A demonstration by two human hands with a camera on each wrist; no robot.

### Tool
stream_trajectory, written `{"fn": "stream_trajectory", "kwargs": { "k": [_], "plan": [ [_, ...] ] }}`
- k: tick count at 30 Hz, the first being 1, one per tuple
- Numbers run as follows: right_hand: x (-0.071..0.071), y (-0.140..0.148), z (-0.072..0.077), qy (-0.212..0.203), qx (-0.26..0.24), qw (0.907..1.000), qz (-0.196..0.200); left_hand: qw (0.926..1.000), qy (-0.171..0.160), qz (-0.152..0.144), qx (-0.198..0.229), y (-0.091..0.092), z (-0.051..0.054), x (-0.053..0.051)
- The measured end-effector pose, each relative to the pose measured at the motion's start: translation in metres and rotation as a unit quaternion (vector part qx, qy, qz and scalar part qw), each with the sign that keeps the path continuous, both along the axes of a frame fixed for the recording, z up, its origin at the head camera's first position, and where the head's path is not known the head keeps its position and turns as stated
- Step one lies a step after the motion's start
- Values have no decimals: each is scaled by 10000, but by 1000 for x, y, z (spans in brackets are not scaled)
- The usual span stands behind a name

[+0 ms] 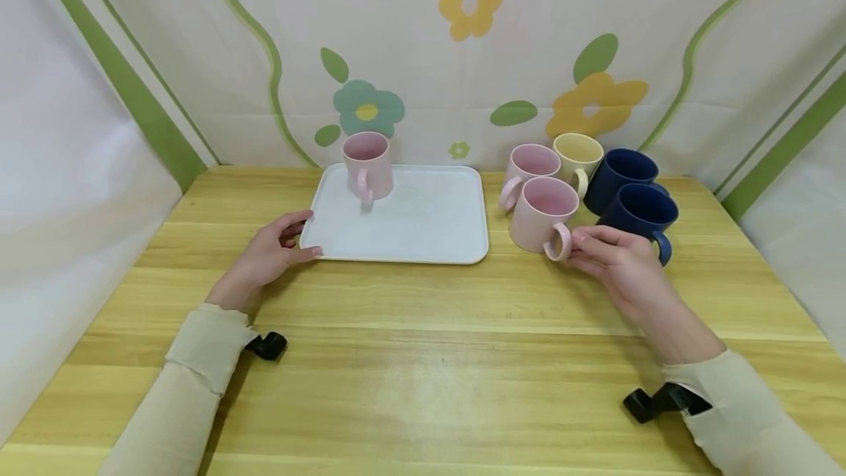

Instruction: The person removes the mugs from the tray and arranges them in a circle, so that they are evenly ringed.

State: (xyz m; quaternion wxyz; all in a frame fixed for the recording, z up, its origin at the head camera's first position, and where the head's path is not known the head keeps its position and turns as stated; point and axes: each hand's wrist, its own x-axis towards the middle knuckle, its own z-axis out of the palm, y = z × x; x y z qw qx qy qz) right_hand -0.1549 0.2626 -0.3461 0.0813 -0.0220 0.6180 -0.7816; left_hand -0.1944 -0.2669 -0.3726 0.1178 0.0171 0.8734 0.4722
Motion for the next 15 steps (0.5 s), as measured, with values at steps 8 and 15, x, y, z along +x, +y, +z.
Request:
{"fn": "stream_trajectory", "kwargs": {
  "k": [8, 15],
  "plan": [
    [3, 1, 12, 442, -275, 9983, -265, 10000, 45, -14, 67, 0, -1, -1],
    [3, -18, 29, 899, 18, 9959, 136, 9999, 76, 15, 75, 0, -1, 0]
  ]
}}
